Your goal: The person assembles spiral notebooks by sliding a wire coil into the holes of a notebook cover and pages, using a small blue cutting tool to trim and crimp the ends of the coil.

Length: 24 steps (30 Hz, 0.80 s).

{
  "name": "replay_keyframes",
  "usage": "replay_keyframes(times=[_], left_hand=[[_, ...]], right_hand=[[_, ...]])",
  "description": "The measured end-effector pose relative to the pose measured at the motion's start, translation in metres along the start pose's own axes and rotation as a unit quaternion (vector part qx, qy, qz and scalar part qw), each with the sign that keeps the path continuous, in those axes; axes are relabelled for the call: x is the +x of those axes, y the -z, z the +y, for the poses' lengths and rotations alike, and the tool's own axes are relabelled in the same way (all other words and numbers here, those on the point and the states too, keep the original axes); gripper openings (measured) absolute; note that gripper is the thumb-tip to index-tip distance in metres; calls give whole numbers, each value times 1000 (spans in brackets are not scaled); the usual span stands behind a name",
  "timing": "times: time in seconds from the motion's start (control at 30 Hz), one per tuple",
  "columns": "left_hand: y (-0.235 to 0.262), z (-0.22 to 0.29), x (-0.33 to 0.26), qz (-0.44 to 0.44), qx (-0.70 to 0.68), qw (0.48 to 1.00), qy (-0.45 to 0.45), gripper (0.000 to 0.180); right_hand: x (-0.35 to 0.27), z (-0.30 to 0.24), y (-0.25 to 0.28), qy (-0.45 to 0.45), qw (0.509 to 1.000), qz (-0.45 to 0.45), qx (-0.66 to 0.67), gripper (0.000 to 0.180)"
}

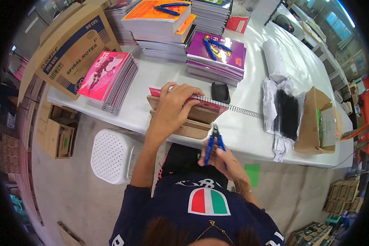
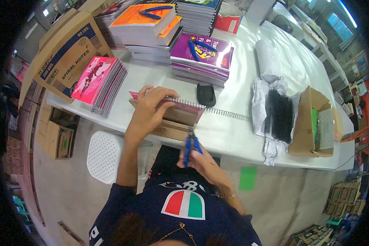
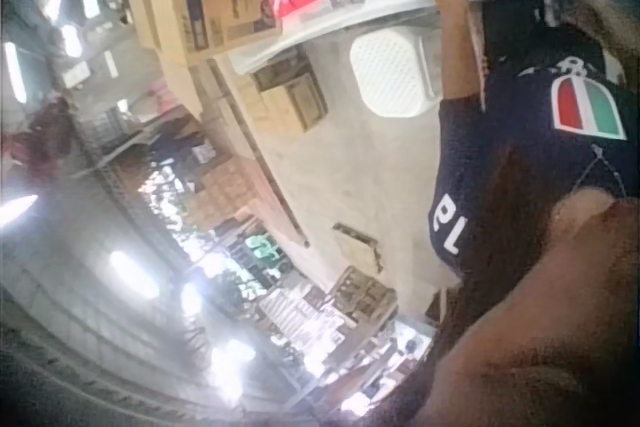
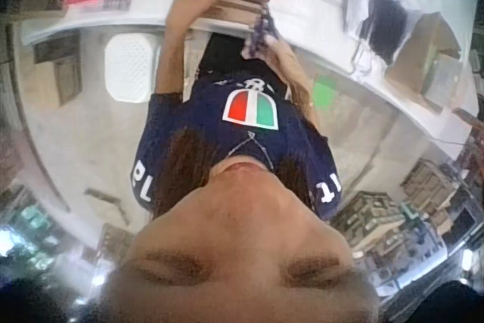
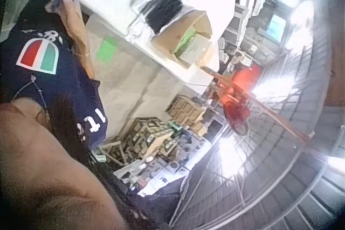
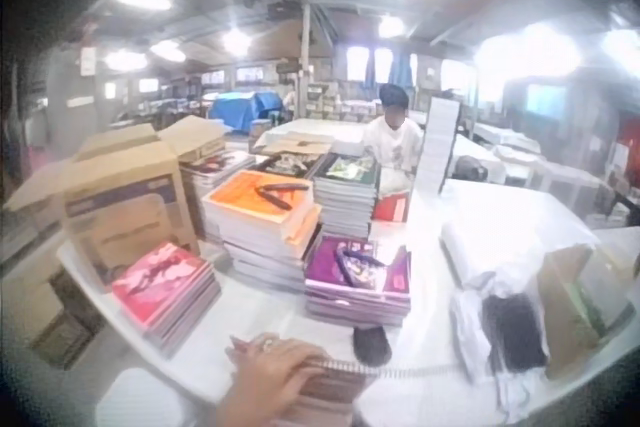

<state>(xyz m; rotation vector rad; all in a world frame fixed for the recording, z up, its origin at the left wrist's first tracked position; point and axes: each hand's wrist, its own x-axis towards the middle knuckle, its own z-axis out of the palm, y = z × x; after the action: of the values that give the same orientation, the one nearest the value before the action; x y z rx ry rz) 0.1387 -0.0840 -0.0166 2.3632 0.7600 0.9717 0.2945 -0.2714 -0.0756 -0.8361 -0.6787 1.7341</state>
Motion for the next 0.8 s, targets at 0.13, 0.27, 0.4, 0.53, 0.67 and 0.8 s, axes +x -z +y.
replay_keyframes(times=[0.13, 0.27, 0.4, 0.53, 0.67, 0.8], left_hand=[[8, 2, 0, -27, -6, 1000, 16, 21], [9, -2, -1, -36, 10, 999, -4, 24], [9, -2, -1, -43, 10, 999, 5, 24], [7, -2, 0, -43, 16, 999, 8, 23], [6, -1, 0, -41, 11, 999, 9, 22], [5, -2, -2, -35, 11, 999, 8, 22]], right_hand=[[42, -7, -20, 11, 997, -26, -69, 45], [67, -12, -25, 28, 998, -50, 3, 48], [78, -16, -26, 33, 997, -57, 27, 50], [79, -17, -25, 37, 997, -58, 38, 51], [81, -17, -17, 25, 996, -68, 43, 51], [83, -18, -15, 19, 996, -80, 45, 51]])
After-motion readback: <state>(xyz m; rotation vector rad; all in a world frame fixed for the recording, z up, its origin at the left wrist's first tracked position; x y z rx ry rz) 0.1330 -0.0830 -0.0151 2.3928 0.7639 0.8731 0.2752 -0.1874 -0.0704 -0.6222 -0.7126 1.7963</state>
